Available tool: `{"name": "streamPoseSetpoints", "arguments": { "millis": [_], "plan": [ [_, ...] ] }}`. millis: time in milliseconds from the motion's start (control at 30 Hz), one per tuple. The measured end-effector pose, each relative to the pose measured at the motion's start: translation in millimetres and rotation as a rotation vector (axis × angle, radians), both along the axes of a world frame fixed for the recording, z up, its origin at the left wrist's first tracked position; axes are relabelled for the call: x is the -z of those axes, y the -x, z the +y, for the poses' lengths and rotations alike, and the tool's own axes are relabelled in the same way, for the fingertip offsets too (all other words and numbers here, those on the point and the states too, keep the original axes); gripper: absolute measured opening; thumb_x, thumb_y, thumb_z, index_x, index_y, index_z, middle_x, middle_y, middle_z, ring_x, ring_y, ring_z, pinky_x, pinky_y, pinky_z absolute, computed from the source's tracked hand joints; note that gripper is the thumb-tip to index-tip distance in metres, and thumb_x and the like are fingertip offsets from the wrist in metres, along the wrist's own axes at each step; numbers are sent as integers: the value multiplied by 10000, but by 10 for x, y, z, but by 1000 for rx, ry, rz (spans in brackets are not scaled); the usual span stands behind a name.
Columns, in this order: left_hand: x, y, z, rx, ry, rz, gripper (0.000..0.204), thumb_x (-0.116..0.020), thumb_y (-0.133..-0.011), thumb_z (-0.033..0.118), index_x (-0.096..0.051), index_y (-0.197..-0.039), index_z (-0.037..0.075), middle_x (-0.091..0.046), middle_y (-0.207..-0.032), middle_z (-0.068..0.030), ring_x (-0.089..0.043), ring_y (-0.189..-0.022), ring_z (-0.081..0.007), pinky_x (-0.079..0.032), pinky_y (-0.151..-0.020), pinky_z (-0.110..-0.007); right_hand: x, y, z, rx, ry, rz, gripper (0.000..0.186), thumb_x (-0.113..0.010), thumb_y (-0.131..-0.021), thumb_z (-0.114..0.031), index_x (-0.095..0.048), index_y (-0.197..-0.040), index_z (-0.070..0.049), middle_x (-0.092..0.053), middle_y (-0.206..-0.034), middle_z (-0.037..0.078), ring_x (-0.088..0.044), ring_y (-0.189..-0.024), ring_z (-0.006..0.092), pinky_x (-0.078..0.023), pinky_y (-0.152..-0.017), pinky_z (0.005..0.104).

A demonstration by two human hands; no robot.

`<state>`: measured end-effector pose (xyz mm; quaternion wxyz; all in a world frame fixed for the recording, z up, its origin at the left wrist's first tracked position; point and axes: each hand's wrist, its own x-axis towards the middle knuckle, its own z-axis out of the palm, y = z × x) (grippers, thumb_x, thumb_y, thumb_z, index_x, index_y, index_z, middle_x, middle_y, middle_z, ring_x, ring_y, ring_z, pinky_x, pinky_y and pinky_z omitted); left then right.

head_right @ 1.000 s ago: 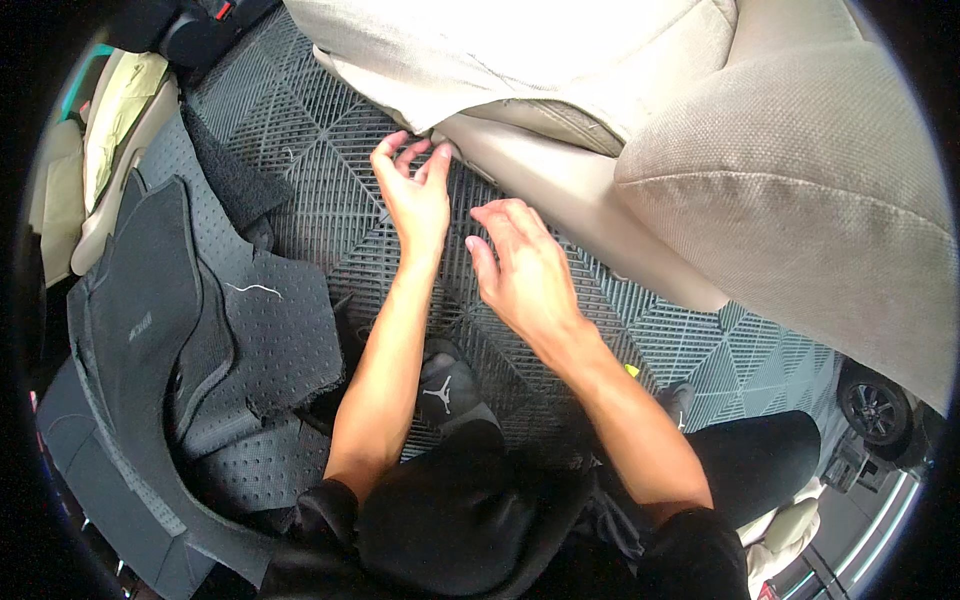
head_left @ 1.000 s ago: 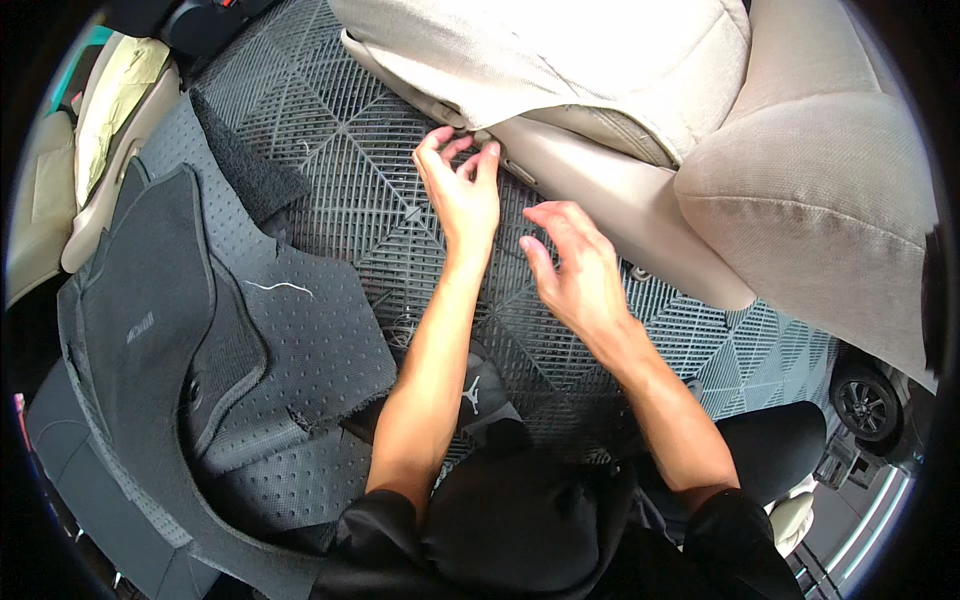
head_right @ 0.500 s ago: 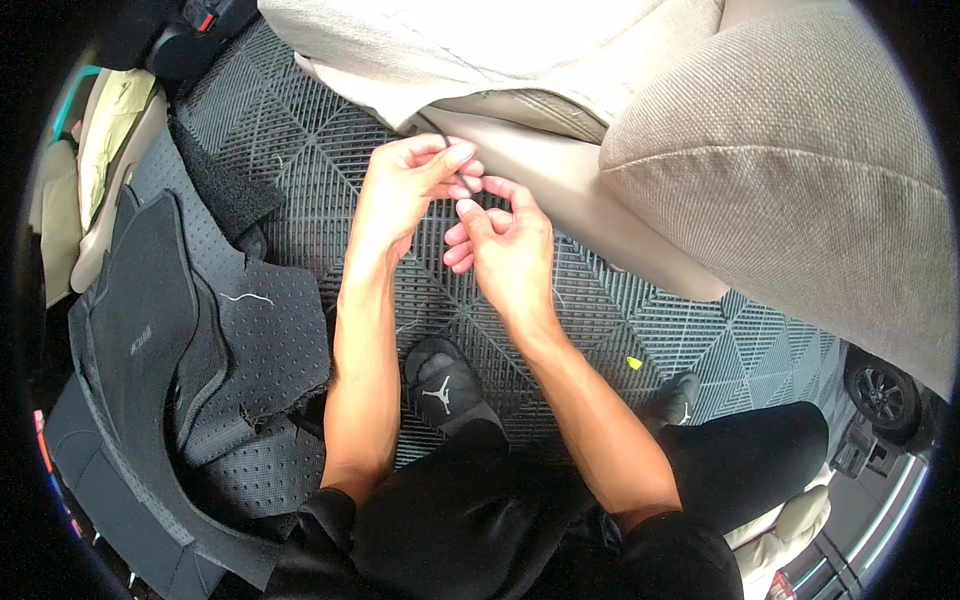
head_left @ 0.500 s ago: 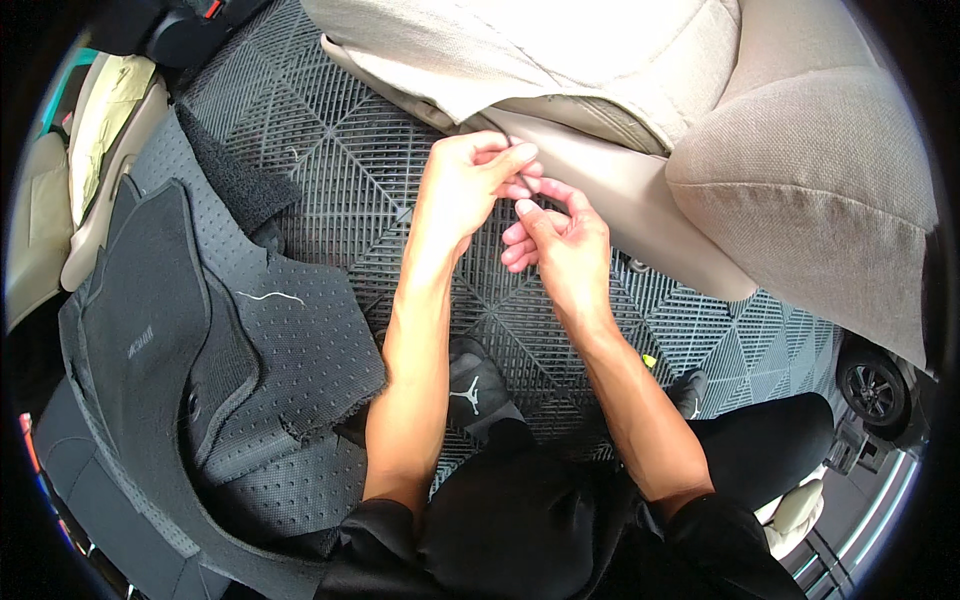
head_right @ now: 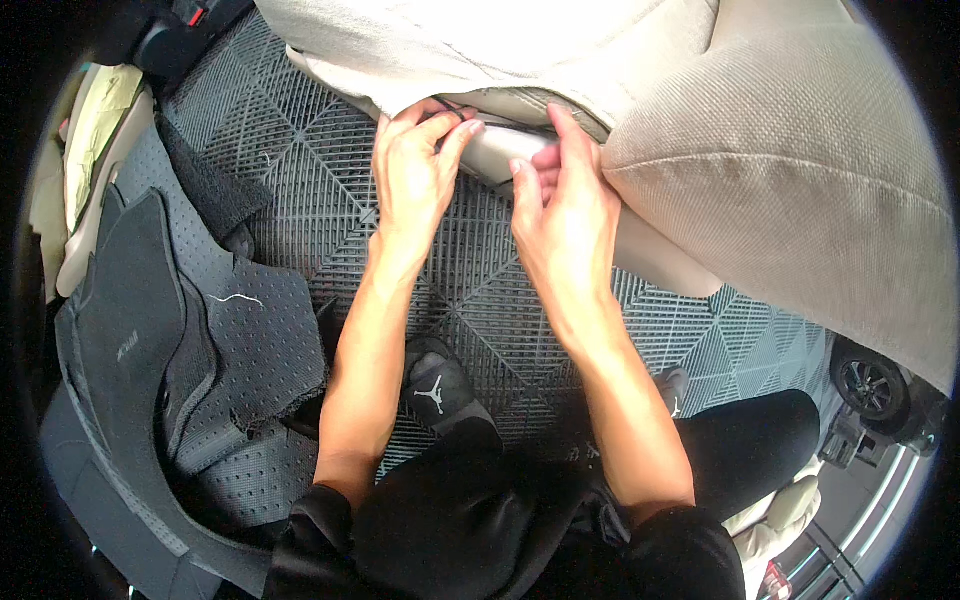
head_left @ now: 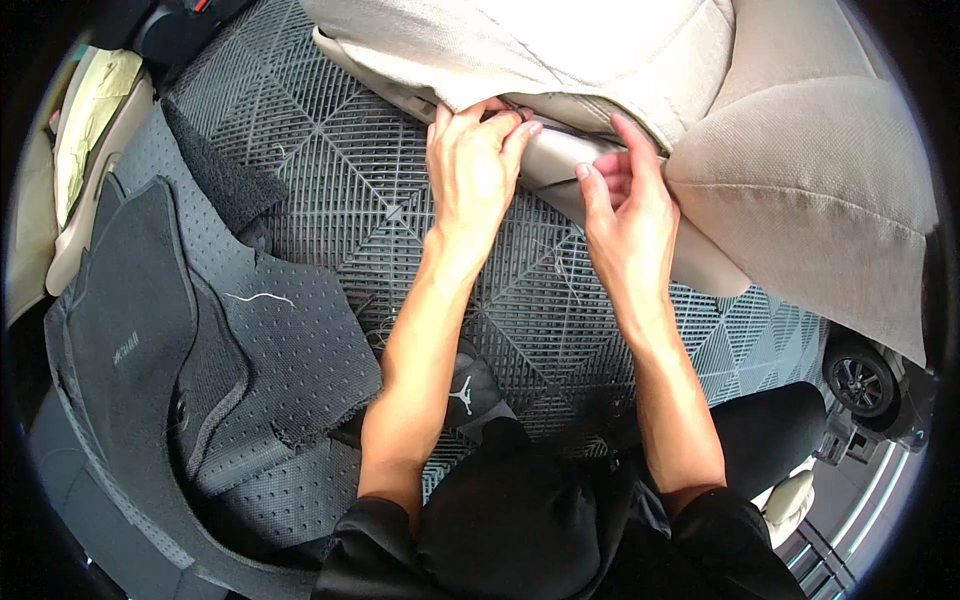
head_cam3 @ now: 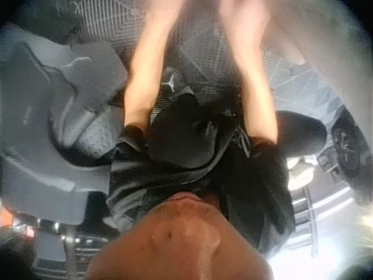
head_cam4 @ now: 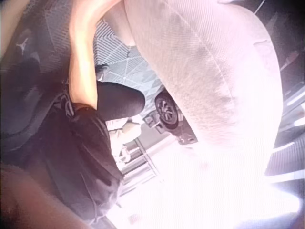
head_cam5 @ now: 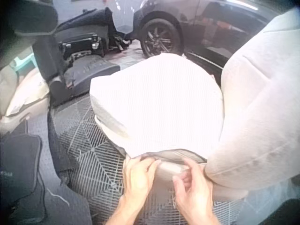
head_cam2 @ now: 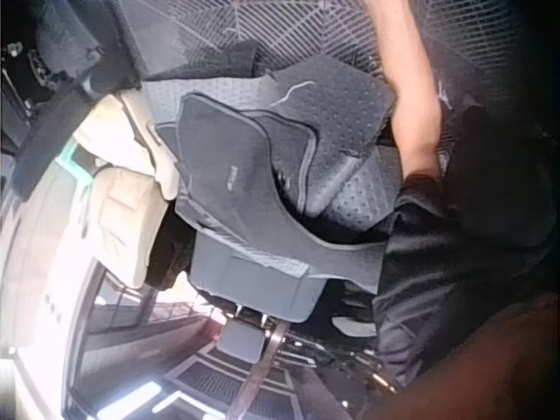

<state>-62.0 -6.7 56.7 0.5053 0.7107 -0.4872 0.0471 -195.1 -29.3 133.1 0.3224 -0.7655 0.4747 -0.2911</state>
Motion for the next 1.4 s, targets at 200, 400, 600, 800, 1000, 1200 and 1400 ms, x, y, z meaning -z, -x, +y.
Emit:
{"name": "streamPoseSetpoints", "arguments": {
  "millis": [200,400,600,800,1000,1200,1400],
  "plan": [
    [10,11,-109,-41,-65,43,173,-736,-713,227,-696,-706,59,-656,-741,-78,-562,-818,-320,-416,-764,-425,310,-69,-81,-350,410,100,351,-632,-747,29,-570,-1092,52,-573,-1088,192,-558,-1022,341,-465,-885,422],
    [-29,35,-117,-137,-115,39,179,-751,-694,255,-719,-708,79,-654,-663,-88,-565,-788,-324,-399,-751,-423,223,-83,-62,-388,435,274,376,-618,-768,-24,-560,-1127,72,-567,-1131,193,-549,-1057,336,-439,-931,422],
    [-11,19,-168,-203,-138,-6,222,-749,-709,297,-735,-718,76,-660,-650,-102,-576,-770,-317,-416,-726,-428,259,-167,-80,-342,499,522,437,-625,-779,-112,-552,-1169,70,-549,-1199,157,-516,-1034,289,-419,-821,410],
    [-49,-90,-28,-66,-101,189,181,-729,-754,201,-730,-820,33,-687,-749,-120,-628,-683,-238,-489,-691,-337,154,-139,-158,-377,457,568,413,-618,-793,-107,-554,-1175,36,-567,-1179,126,-554,-988,280,-436,-806,407],
    [478,-26,201,-375,-5,872,189,-628,-901,174,-591,-907,-12,-623,-825,-54,-550,-719,-115,-455,-663,-273,23,-286,-402,-399,170,527,373,-610,-804,-84,-555,-1148,50,-625,-1035,233,-599,-977,387,-466,-877,439],
    [1298,-426,-184,240,465,2017,598,-194,-993,392,-257,-1403,-38,-303,-1462,-192,-248,-1366,-325,-178,-1137,-459,-113,-542,-553,-434,-297,512,336,-583,-781,-92,-596,-1062,92,-661,-772,236,-660,-848,356,-508,-822,418],
    [1307,-215,-183,442,372,2050,570,-218,-999,438,-265,-1426,63,-311,-1468,-121,-299,-1345,-261,-263,-1105,-453,-189,-563,-610,-455,-411,693,400,-570,-814,-61,-515,-1185,80,-645,-946,246,-681,-794,282,-537,-719,360]
  ]
}}
